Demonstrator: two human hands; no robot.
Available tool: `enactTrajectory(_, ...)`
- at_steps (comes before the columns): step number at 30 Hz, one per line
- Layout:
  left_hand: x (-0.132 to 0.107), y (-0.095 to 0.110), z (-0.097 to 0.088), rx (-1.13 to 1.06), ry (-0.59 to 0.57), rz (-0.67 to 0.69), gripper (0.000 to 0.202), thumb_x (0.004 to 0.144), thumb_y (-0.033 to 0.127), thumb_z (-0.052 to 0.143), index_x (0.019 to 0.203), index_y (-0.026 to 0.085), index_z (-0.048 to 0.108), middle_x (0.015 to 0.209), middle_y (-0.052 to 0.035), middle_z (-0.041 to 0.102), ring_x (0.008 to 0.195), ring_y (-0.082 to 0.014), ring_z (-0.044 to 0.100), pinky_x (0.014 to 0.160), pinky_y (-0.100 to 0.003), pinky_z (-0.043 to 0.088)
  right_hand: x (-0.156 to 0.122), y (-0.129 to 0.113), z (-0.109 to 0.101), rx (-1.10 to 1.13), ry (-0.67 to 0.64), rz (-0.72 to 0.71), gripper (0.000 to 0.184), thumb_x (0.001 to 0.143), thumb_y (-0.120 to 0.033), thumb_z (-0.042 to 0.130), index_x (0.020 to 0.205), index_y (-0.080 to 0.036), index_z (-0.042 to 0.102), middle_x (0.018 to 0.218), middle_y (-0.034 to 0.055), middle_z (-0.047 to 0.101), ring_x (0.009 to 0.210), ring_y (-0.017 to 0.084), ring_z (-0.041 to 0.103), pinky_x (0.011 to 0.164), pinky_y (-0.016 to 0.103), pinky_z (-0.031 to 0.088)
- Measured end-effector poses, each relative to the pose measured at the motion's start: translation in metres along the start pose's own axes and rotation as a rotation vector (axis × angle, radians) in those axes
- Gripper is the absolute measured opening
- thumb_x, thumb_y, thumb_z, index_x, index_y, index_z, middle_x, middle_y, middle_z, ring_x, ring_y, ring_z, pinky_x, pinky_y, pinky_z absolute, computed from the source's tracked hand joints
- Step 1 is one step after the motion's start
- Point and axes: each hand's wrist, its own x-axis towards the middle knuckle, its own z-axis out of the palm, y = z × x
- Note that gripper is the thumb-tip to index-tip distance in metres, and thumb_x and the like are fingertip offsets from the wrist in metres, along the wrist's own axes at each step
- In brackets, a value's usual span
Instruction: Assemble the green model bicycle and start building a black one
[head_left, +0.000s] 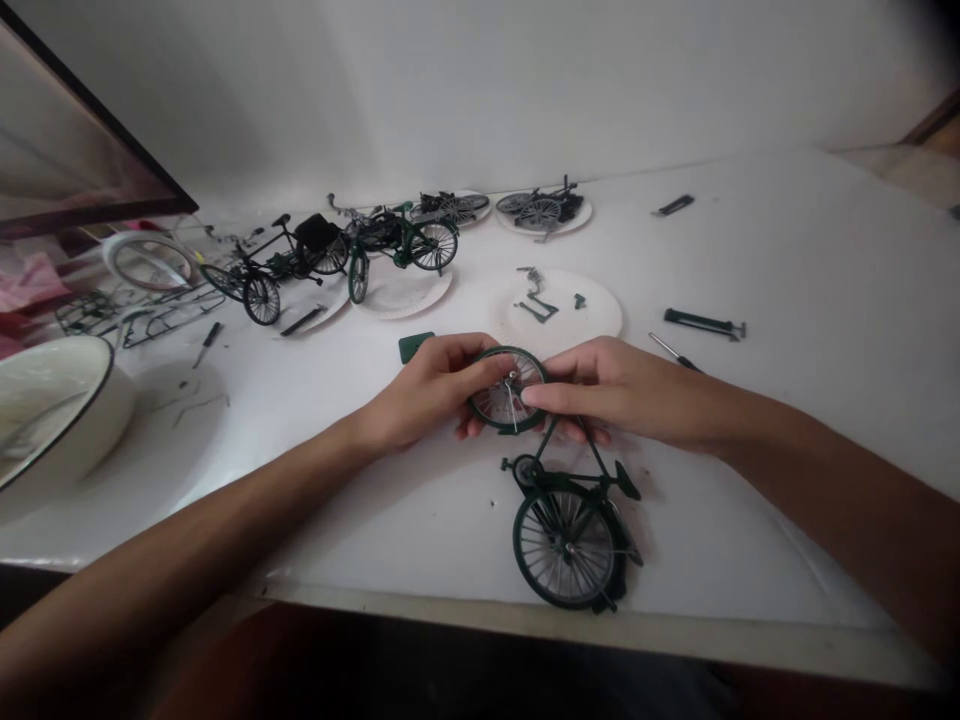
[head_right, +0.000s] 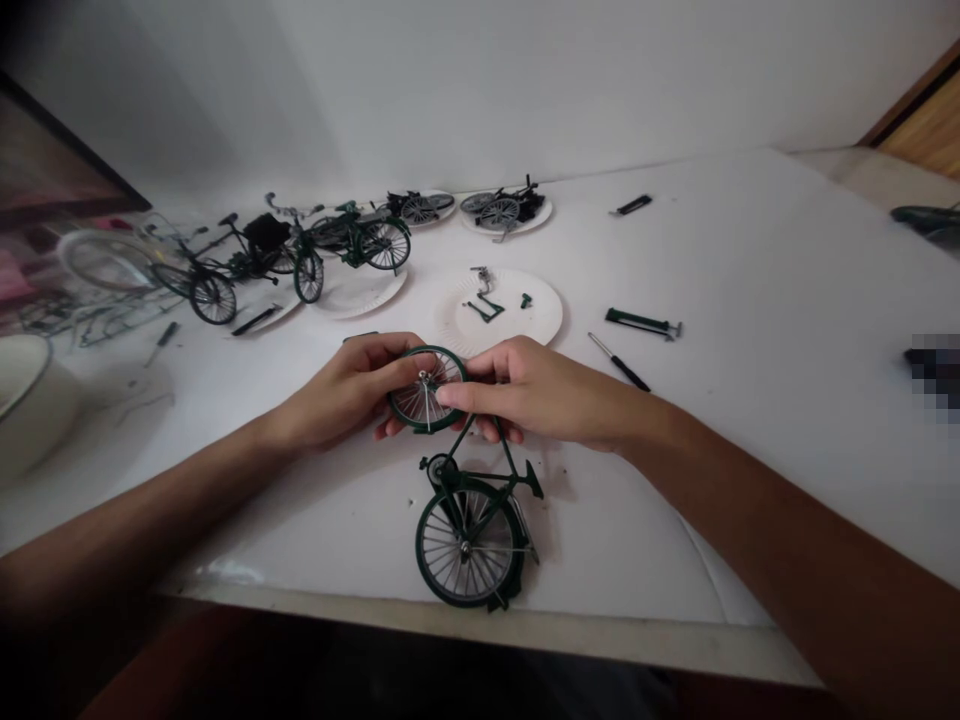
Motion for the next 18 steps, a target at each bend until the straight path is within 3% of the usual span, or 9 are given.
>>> enactTrajectory(10, 0.0007, 0.0, -0.001, -0.009, -0.003, -0.02, 0.023, 0.098, 0.033, 0.061, 0.086, 0.013, 0.06, 0.061, 0.0013, 0.06, 0.043, -0.0066, 0.055, 0.035, -0.013, 0.044, 0.0003, 0.0006, 0.0012, 0.006, 0.021, 0.015, 0.023, 0.087, -0.041, 0.069, 0.083, -0.018, 0.072, 0.064, -0.0009, 0.059, 0.058, 0.01, 0.052, 0.048, 0.021, 0.039)
enactTrajectory(18, -0.0015, 0.002, -0.0025, -0.03, -0.048, -0.035, 0.038, 0.095, 0.05, 0.062, 0.092, 0.012, 0.063, 0.069, -0.0034, 0.065, 0.048, -0.0117, 0.062, 0.037, -0.017, 0.049, 0.0014, 0.0002, 0.0022, 0.031, 0.041, 0.007, 0.023, 0.086, -0.041, 0.07, 0.085, -0.019, 0.073, 0.077, 0.0016, 0.066, 0.059, 0.009, 0.053, 0.046, 0.022, 0.038)
